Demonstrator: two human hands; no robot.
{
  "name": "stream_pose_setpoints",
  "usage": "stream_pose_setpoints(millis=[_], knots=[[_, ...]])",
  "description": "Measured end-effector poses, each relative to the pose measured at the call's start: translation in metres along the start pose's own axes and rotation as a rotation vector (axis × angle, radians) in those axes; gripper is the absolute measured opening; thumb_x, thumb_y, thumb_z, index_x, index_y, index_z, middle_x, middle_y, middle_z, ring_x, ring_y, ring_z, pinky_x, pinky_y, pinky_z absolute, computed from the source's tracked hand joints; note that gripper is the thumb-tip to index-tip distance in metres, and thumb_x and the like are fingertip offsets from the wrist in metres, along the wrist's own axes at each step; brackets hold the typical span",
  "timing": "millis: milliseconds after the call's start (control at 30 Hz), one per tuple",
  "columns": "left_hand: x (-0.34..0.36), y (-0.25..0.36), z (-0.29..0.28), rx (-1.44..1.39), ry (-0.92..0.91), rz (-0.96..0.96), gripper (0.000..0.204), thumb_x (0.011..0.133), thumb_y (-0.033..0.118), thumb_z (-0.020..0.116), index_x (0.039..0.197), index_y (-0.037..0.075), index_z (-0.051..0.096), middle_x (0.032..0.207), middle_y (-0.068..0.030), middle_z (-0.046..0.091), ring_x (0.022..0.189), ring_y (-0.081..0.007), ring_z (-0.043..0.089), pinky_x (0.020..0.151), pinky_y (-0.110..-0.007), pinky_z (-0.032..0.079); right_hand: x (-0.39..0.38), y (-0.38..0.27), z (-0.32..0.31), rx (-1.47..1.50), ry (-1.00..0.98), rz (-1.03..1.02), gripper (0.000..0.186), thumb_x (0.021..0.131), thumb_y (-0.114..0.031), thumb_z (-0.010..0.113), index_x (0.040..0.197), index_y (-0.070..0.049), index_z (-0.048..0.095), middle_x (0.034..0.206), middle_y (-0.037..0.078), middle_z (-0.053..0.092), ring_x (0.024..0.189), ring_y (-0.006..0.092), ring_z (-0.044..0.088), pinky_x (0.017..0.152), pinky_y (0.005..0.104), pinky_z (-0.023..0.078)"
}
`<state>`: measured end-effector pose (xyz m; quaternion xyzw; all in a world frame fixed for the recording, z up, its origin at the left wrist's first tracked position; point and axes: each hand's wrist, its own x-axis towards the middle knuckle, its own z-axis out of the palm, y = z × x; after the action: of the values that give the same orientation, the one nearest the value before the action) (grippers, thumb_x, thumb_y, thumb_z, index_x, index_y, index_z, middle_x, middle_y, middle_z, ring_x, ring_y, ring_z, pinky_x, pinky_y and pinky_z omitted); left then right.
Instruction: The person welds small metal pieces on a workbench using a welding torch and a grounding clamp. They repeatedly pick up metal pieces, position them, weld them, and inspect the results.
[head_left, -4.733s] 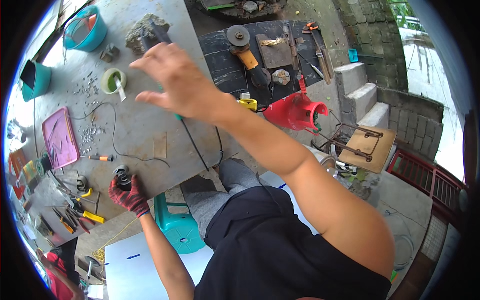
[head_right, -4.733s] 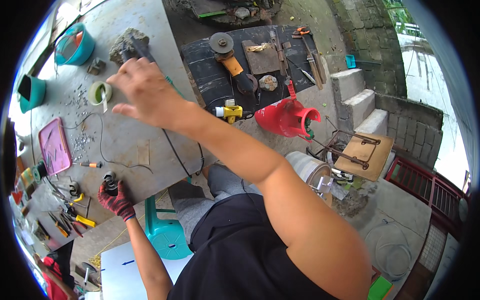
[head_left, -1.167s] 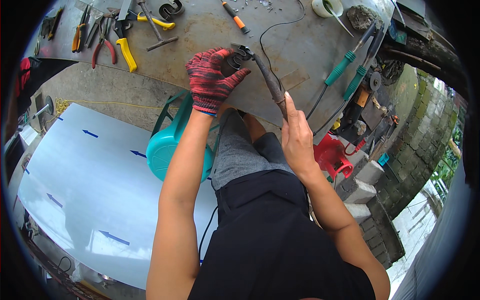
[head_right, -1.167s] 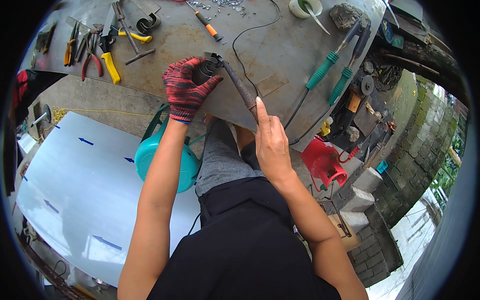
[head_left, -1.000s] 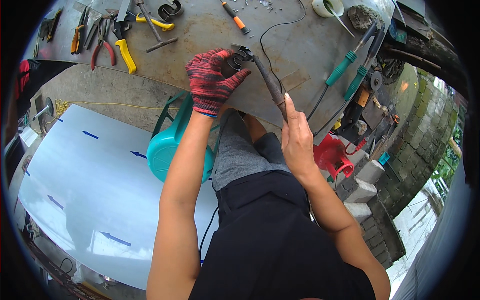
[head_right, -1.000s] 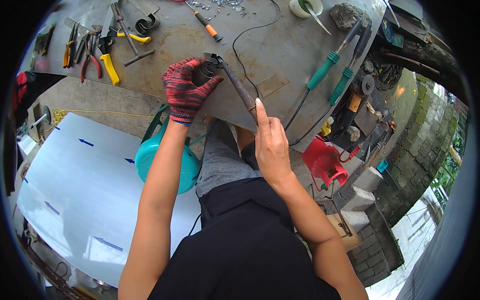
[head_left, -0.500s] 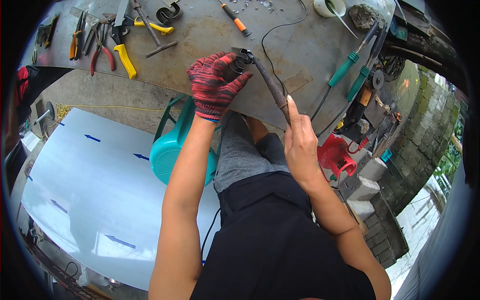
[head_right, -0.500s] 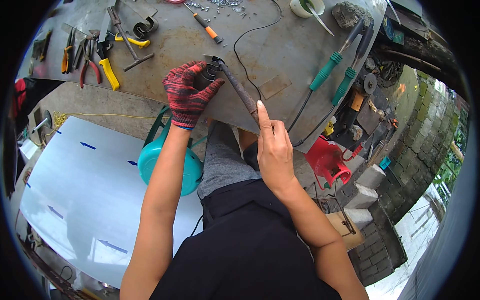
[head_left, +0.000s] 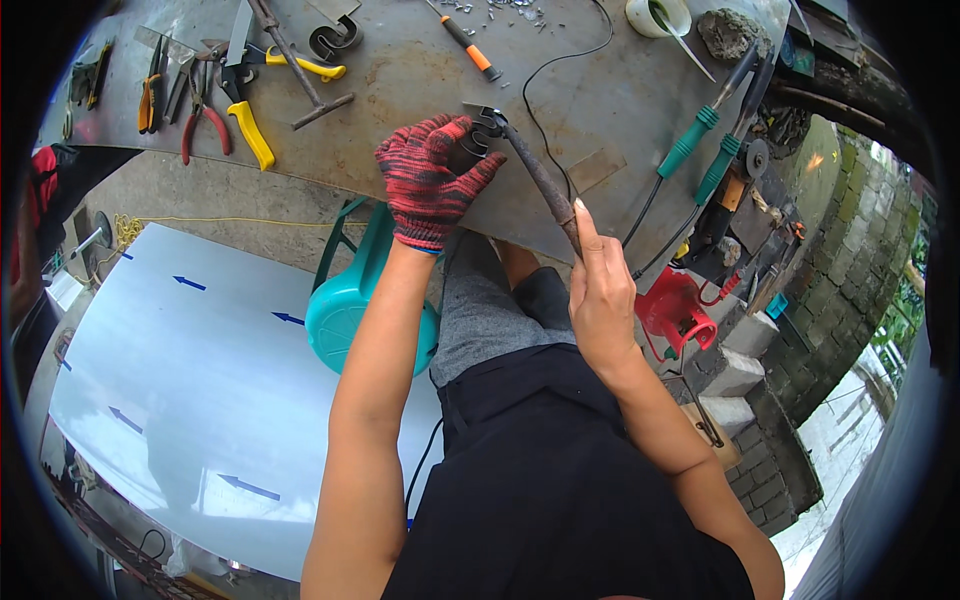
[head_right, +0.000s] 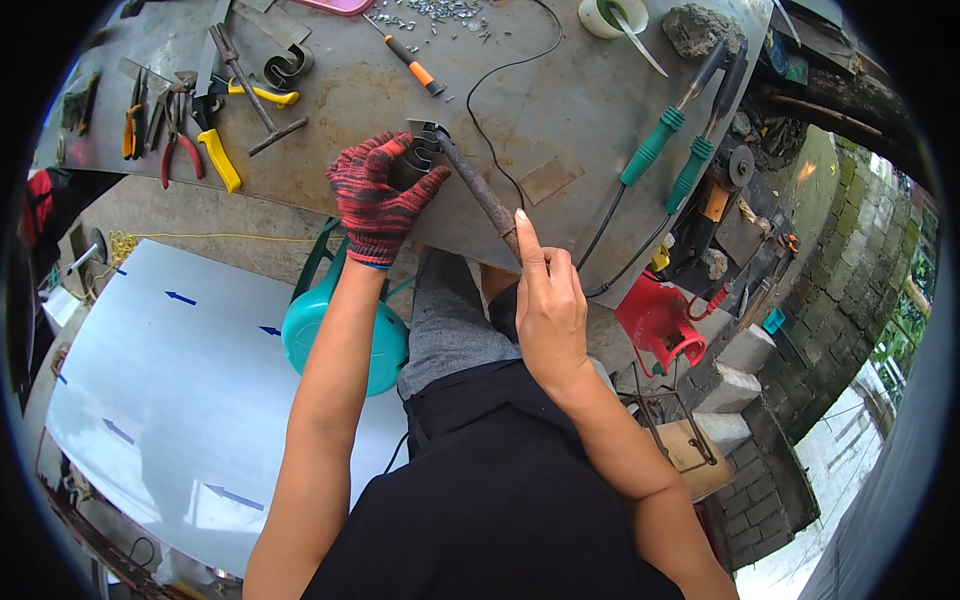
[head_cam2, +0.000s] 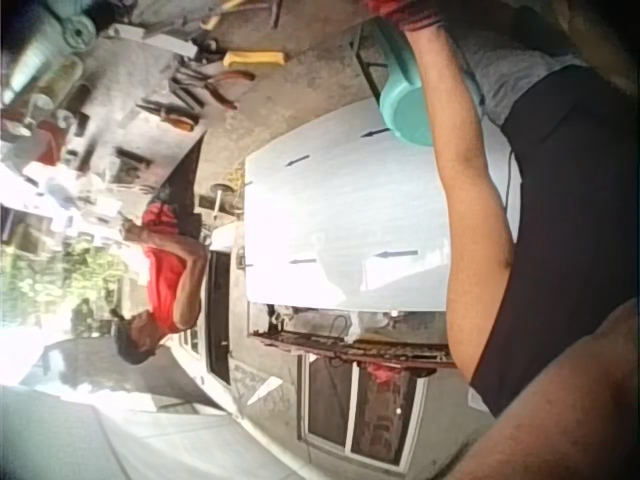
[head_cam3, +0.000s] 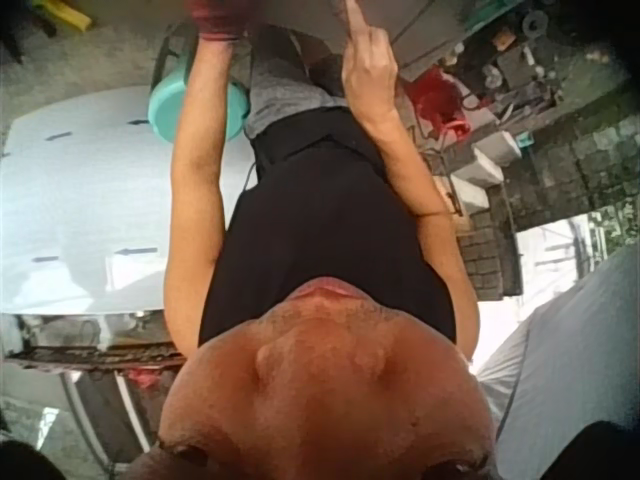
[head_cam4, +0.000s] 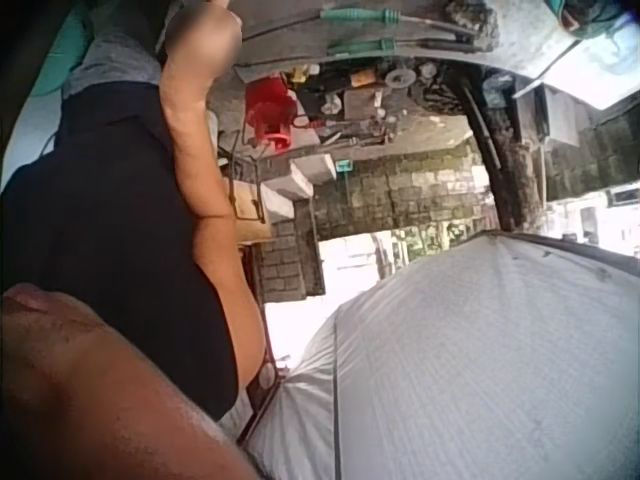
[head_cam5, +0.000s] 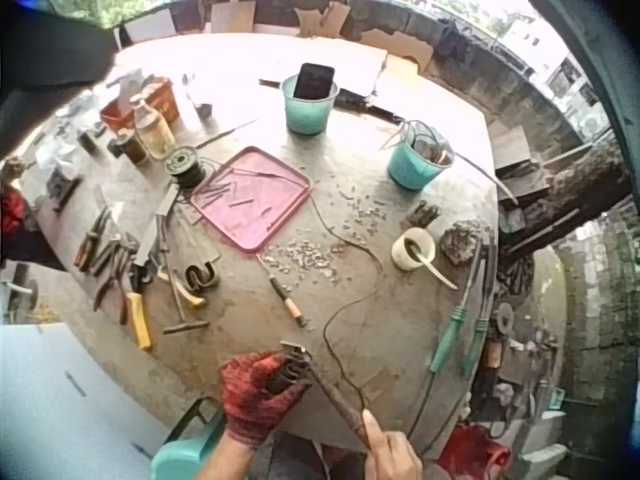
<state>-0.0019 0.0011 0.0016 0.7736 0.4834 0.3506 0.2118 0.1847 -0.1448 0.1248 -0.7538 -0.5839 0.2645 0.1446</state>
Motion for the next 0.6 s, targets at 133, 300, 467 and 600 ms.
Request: stream_pose_setpoints(millis=[133, 300, 467, 600], knots=[[-0.0008, -0.0007, 0.0002, -0.009, -0.014, -0.004, 0.061, 0.063, 0.033, 0.098, 0.113, 0.011, 0.071, 0.106, -0.0117, 0.073, 0.094, -0.0326, 0.068, 0.082, -0.046, 0.052, 0.0004, 0.0025, -0.0008, 0.045, -0.001, 0.026, 0.076, 0.088, 0.011, 0.062, 0.158, -0.014, 0.046, 0.099, 0.016, 0.058, 0.087, 0.0355, 0.063, 0.079, 0.0473, 0.052], [0.0028, 0.0031, -0.0026, -0.018, -0.018, -0.002, 0.06, 0.063, 0.033, 0.098, 0.112, 0.011, 0.071, 0.105, -0.0116, 0.072, 0.093, -0.0321, 0.068, 0.081, -0.045, 0.052, 0.0015, 0.0017, -0.0034, 0.113, -0.028, 0.084, 0.077, 0.087, 0.013, 0.063, 0.157, -0.015, 0.048, 0.1, 0.017, 0.06, 0.09, 0.0353, 0.063, 0.081, 0.0466, 0.052], [0.0006, -0.0005, 0.0008, -0.023, 0.001, -0.003, 0.061, 0.063, 0.034, 0.098, 0.113, 0.011, 0.071, 0.105, -0.0116, 0.073, 0.093, -0.0318, 0.068, 0.081, -0.045, 0.052, 0.0022, 0.0091, 0.0005, 0.071, 0.015, 0.024, 0.076, 0.085, 0.013, 0.064, 0.155, -0.015, 0.051, 0.103, 0.017, 0.06, 0.092, 0.0357, 0.063, 0.083, 0.0462, 0.052], [0.001, -0.0017, 0.0012, -0.026, -0.014, -0.002, 0.06, 0.065, 0.035, 0.096, 0.114, 0.013, 0.069, 0.102, -0.0089, 0.073, 0.09, -0.0296, 0.069, 0.079, -0.044, 0.051, 0.0062, 0.0078, -0.0063, 0.052, -0.001, 0.017, 0.076, 0.084, 0.014, 0.064, 0.154, -0.016, 0.054, 0.104, 0.017, 0.061, 0.093, 0.036, 0.062, 0.084, 0.0461, 0.052]])
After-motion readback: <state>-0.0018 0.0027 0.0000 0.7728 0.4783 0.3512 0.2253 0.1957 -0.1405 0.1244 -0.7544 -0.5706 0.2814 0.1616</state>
